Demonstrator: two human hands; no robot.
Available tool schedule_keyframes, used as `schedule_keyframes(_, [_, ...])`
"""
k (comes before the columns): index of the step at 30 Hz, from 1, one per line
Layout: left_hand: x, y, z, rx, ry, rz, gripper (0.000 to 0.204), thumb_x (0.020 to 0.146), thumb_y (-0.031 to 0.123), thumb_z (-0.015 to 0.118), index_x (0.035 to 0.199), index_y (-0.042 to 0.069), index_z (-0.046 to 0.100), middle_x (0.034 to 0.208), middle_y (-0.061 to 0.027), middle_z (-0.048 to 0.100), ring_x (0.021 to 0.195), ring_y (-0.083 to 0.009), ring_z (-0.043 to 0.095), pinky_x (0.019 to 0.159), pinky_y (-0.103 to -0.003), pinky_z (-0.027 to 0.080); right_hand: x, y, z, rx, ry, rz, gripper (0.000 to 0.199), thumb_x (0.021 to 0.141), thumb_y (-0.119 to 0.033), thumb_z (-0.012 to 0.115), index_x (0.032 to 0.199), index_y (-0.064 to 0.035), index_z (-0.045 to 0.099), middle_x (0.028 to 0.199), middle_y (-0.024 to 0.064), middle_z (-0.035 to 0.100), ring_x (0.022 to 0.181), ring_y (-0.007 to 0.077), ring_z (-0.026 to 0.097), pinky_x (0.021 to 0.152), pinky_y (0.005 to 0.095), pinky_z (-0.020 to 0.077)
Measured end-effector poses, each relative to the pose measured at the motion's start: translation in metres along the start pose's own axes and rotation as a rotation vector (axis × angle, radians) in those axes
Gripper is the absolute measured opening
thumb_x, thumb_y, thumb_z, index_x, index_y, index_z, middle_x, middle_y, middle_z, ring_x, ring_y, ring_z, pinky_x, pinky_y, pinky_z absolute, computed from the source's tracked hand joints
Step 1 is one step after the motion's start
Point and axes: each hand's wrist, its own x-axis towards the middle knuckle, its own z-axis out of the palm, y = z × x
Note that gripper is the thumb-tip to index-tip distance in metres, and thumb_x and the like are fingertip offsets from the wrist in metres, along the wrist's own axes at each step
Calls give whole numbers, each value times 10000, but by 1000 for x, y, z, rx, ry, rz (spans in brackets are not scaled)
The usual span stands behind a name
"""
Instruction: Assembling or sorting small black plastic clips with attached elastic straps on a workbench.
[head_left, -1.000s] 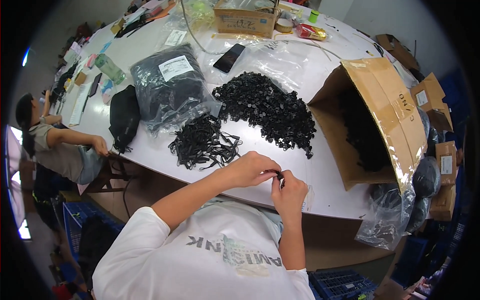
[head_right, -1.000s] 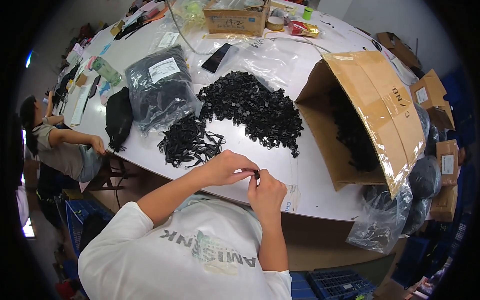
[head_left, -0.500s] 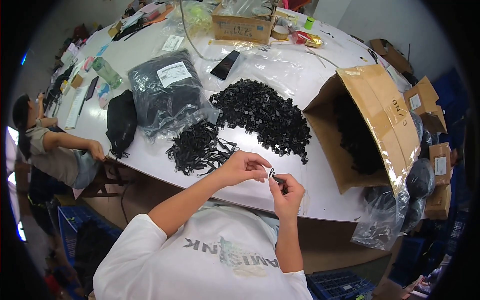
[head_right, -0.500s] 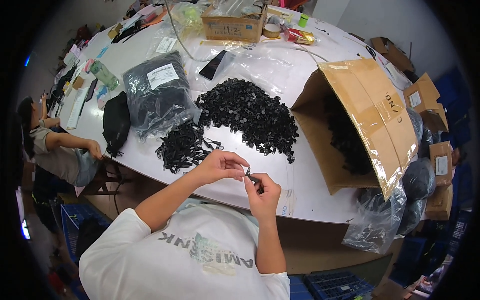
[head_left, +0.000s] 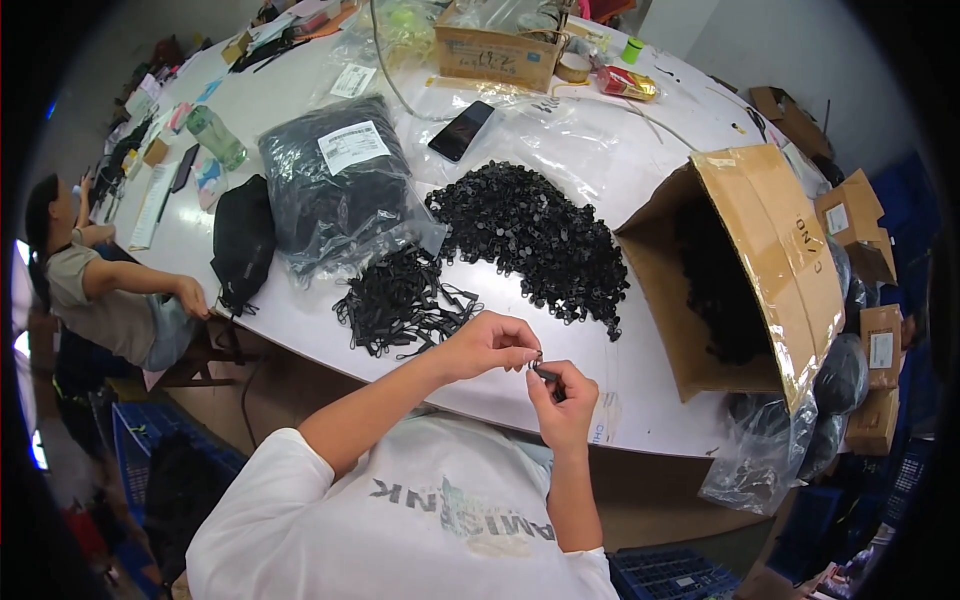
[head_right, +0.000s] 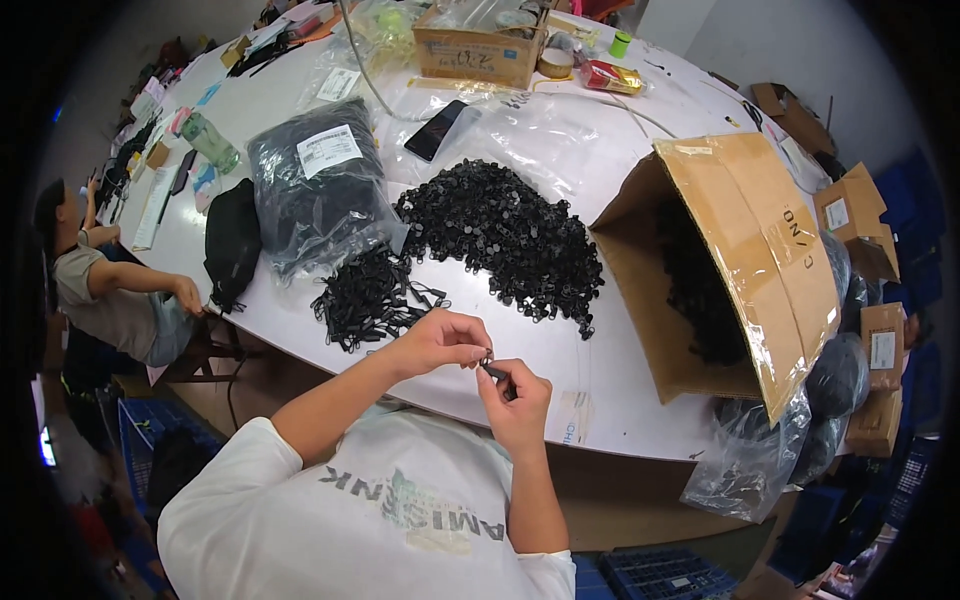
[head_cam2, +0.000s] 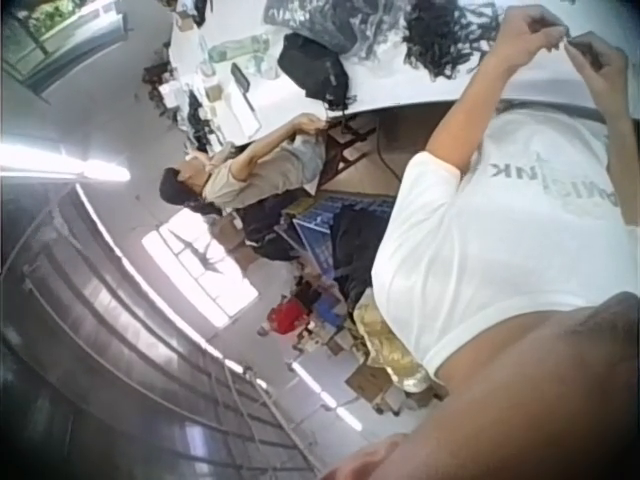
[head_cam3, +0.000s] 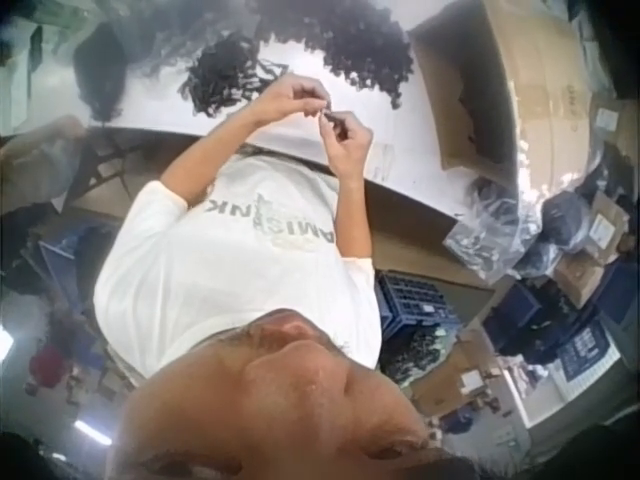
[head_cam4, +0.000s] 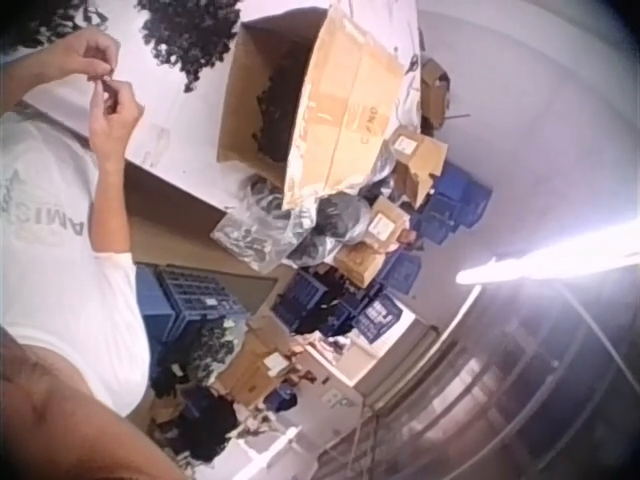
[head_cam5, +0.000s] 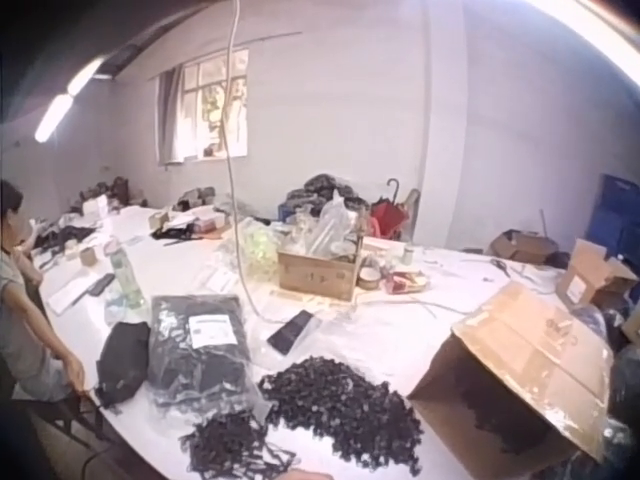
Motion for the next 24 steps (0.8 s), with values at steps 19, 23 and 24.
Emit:
schedule_keyframes(19, [73, 74, 25, 660, 173, 646, 94, 759, 25, 683, 834, -11, 638, 750, -103, 630, 652, -188, 631, 598, -261, 501, 66, -28, -17, -284, 334, -513, 136, 695, 24, 702, 790, 8, 606, 564, 15, 542, 423, 63, 425, 411, 205, 329])
schedule_keyframes(23, [73, 83, 10, 712, 294, 721, 139, 726, -34, 672, 857, 12, 685, 739, -91, 676, 650, -182, 669, 581, -258, 509, 93, -36, -3, -335, 349, -627, 142, 707, 35, 704, 808, 13, 607, 579, 28, 543, 429, 67, 432, 405, 213, 332])
schedule_keyframes(24, [73, 86, 5, 724, 333, 777, 167, 719, -42, 669, 872, 20, 692, 740, -93, 682, 653, -186, 677, 589, -262, 517, 98, -38, 2, -330, 344, -631, 142, 707, 35, 704, 808, 13, 607, 579, 28, 543, 429, 67, 432, 405, 213, 332])
